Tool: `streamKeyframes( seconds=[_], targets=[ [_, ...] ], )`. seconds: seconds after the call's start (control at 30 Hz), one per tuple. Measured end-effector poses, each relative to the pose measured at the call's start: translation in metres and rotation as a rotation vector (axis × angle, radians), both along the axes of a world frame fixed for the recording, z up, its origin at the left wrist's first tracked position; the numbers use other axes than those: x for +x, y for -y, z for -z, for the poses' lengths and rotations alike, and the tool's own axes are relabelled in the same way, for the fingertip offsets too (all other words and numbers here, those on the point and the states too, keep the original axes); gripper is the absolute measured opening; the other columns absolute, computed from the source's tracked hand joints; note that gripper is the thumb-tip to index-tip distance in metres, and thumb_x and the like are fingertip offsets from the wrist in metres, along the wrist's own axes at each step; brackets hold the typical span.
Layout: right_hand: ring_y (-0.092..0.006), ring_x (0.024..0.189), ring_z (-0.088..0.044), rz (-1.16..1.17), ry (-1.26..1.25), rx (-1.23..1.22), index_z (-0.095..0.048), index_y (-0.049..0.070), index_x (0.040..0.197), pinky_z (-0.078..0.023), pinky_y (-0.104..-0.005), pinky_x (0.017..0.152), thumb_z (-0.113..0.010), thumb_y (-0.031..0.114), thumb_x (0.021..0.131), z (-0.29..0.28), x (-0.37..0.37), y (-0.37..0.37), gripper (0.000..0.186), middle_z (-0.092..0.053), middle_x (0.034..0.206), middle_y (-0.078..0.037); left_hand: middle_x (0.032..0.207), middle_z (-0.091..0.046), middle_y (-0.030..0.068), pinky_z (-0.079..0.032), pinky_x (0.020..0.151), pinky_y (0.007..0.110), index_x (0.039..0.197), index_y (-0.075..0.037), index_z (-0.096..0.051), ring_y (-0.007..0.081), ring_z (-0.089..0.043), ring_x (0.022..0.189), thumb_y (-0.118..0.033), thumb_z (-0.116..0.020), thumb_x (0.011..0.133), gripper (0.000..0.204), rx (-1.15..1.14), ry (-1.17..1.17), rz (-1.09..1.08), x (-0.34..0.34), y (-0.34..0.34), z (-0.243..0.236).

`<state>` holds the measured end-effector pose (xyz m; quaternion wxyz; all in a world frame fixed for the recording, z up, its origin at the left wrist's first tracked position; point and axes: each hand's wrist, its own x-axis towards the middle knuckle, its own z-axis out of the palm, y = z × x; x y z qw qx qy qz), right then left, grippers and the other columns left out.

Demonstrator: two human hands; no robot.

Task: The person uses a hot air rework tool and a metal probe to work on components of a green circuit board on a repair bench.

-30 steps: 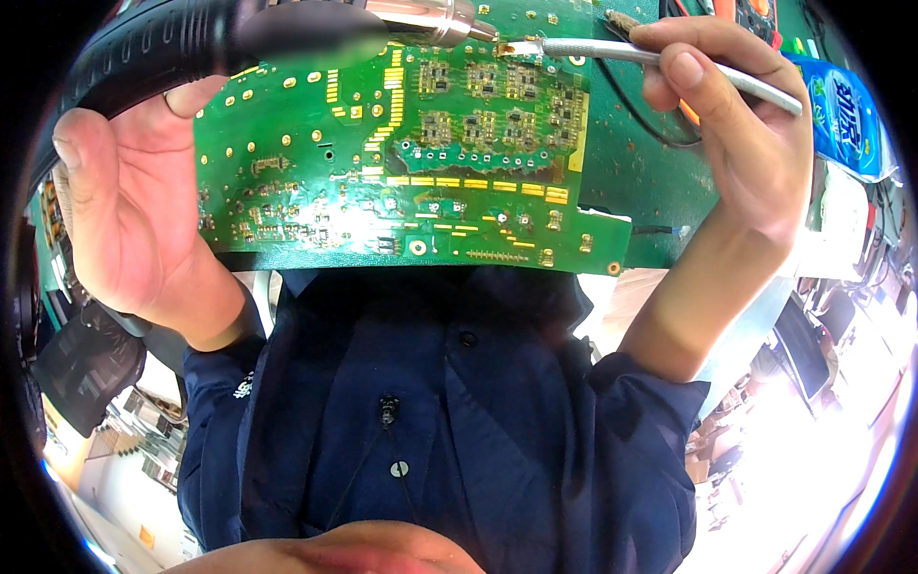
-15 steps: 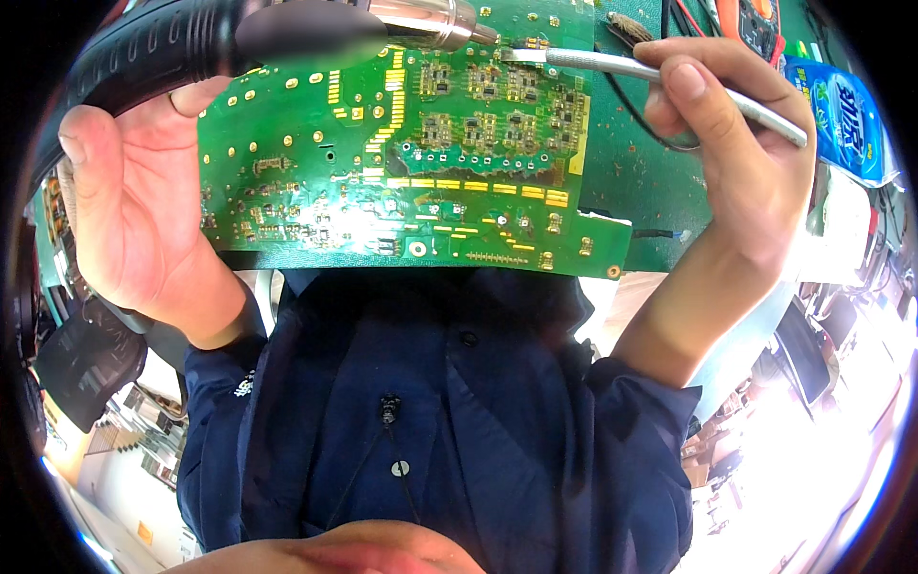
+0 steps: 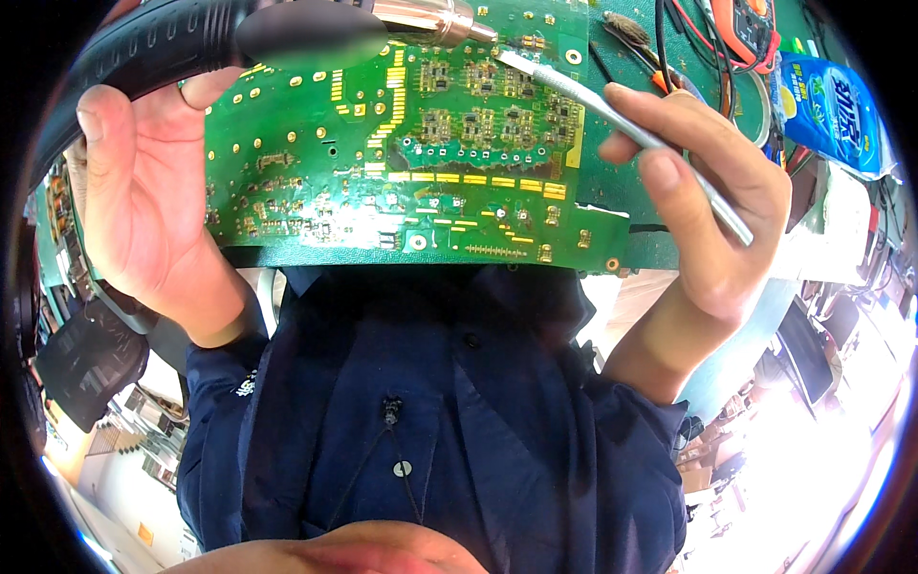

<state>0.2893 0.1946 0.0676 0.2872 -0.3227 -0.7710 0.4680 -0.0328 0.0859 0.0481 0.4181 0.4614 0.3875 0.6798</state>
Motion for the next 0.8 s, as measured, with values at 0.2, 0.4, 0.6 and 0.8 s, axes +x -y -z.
streamKeyframes(
  seconds=[0.2,0.4,0.6,0.8],
  targets=[
    [-0.0159,0.081,-0.071,0.111,0.06,-0.105,-0.075,-0.007,0.108,-0.051,-0.0239,0.078,-0.073,0.012,0.088,-0.006,0.008,-0.005,0.028,-0.074,0.087,-0.012,0.138,-0.058,0.0278,-0.058,0.102,0.049,0.141,-0.001,-0.045,0.042,-0.061,0.128,-0.033,-0.048,0.109,0.045,0.007,0.003,-0.015,0.002,-0.002,0.0],
    [-0.0146,0.08,-0.07,0.158,0.123,-0.119,-0.076,-0.006,0.105,-0.052,-0.0238,0.078,-0.073,0.012,0.089,-0.013,0.007,-0.016,0.025,-0.073,0.082,-0.01,0.138,-0.058,0.0281,-0.058,0.101,0.049,0.142,-0.001,-0.044,0.0418,-0.06,0.128,-0.033,-0.048,0.109,0.046,0.016,0.0,-0.032,0.006,-0.005,0.0],
    [-0.0135,0.078,-0.068,0.12,0.129,-0.122,-0.077,-0.006,0.104,-0.051,-0.0234,0.077,-0.073,0.013,0.089,-0.018,0.006,-0.018,0.025,-0.072,0.081,-0.008,0.139,-0.057,0.0283,-0.059,0.101,0.048,0.143,-0.001,-0.042,0.0416,-0.06,0.129,-0.033,-0.049,0.109,0.047,0.016,-0.001,-0.044,0.007,-0.006,0.001],
    [-0.0128,0.078,-0.068,0.161,0.135,-0.083,-0.077,-0.005,0.104,-0.05,-0.024,0.077,-0.074,0.015,0.089,-0.014,0.001,-0.018,0.025,-0.072,0.081,-0.008,0.139,-0.057,0.0286,-0.06,0.1,0.048,0.143,0.0,-0.041,0.0415,-0.059,0.129,-0.033,-0.049,0.109,0.048,0.017,-0.002,-0.056,0.009,-0.007,0.001]
  ],
)
